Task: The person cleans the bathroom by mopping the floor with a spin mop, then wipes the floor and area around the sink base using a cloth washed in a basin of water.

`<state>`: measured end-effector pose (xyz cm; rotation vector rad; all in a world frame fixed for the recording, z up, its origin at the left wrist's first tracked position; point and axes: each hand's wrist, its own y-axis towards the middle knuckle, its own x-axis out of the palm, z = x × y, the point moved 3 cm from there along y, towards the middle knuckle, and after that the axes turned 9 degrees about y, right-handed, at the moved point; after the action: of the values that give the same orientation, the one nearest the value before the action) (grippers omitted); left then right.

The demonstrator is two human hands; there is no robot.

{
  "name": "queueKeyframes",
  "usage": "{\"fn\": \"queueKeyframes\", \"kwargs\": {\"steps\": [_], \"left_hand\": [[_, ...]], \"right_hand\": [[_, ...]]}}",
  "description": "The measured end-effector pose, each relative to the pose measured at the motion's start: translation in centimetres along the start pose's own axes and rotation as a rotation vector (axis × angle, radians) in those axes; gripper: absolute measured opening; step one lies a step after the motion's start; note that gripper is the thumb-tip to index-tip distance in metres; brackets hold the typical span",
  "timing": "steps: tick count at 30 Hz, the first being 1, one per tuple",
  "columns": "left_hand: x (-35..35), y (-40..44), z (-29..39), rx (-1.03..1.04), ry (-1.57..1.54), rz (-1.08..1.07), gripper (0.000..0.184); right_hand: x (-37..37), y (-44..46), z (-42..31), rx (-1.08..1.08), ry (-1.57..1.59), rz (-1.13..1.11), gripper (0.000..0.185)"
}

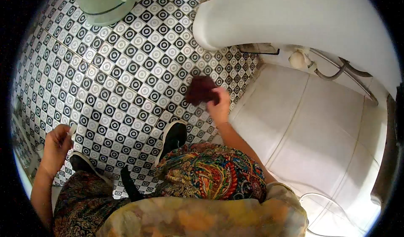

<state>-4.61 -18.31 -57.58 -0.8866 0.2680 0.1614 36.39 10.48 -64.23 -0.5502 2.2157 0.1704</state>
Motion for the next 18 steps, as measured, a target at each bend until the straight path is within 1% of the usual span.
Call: {"fn": "queueKeyframes", "kwargs": {"steps": [2, 4, 5, 6, 8, 9, 10, 11, 13, 14, 15, 16, 18], "left_hand": [[-0.4, 0.2, -0.5, 0.020, 0.013, 0.000, 0.006], [-0.4, 0.2, -0.9, -0.020, 0.035, 0.008, 0.006], [-0.3, 0.1, -1.1, -0.025, 0.031, 0.012, 0.006], [-0.3, 0.0, -1.1, 0.001, 0.035, 0.027, 0.006], [-0.1, -0.4, -1.3, 0.016, 0.040, 0.044, 0.006], [0.0, -0.5, -1.4, 0.014, 0.043, 0.074, 0.006], [0.0, -0.6, -1.4, 0.014, 0.046, 0.099, 0.006], [-0.1, -0.6, -1.2, 0.018, 0.106, 0.075, 0.007], [0.0, -0.3, -0.7, 0.026, 0.096, 0.062, 0.007], [-0.1, -0.2, -0.5, 0.030, 0.081, 0.063, 0.007], [-0.2, 0.0, 0.0, 0.035, 0.080, 0.073, 0.007], [-0.2, 0.2, 0.8, 0.061, 0.110, 0.056, 0.006], [0.0, 0.2, 1.7, 0.092, 0.142, 0.041, 0.006]], "right_hand": [[-2.8, 1.3, 2.2, 0.033, -0.036, 0.209, 0.038], [-5.3, 1.6, 8.2, 0.168, -0.009, 0.358, 0.049], [-6.0, 1.7, 12.1, 0.165, -0.007, 0.351, 0.049], [-6.6, 1.6, 16.8, 0.347, -0.063, 0.374, 0.053], [-6.3, 2.9, 17.6, 0.531, -0.117, 0.384, 0.058], [-5.8, 4.6, 14.6, 0.771, 0.034, 0.300, 0.064], [-4.4, 6.0, 15.9, 0.816, 0.076, 0.238, 0.067], [-3.0, 7.4, 17.2, 0.861, 0.116, 0.174, 0.069], [-0.5, 8.6, 14.5, 0.466, -0.138, 0.127, 0.061], [1.2, 9.0, 6.2, 0.216, -0.320, 0.109, 0.055], [3.2, 8.8, 2.9, -0.077, -0.386, 0.075, 0.046], [5.2, 7.9, -0.6, -0.147, -0.177, -0.038, 0.044], [8.6, 3.5, -5.1, -0.331, -0.271, -0.146, 0.043]]}}
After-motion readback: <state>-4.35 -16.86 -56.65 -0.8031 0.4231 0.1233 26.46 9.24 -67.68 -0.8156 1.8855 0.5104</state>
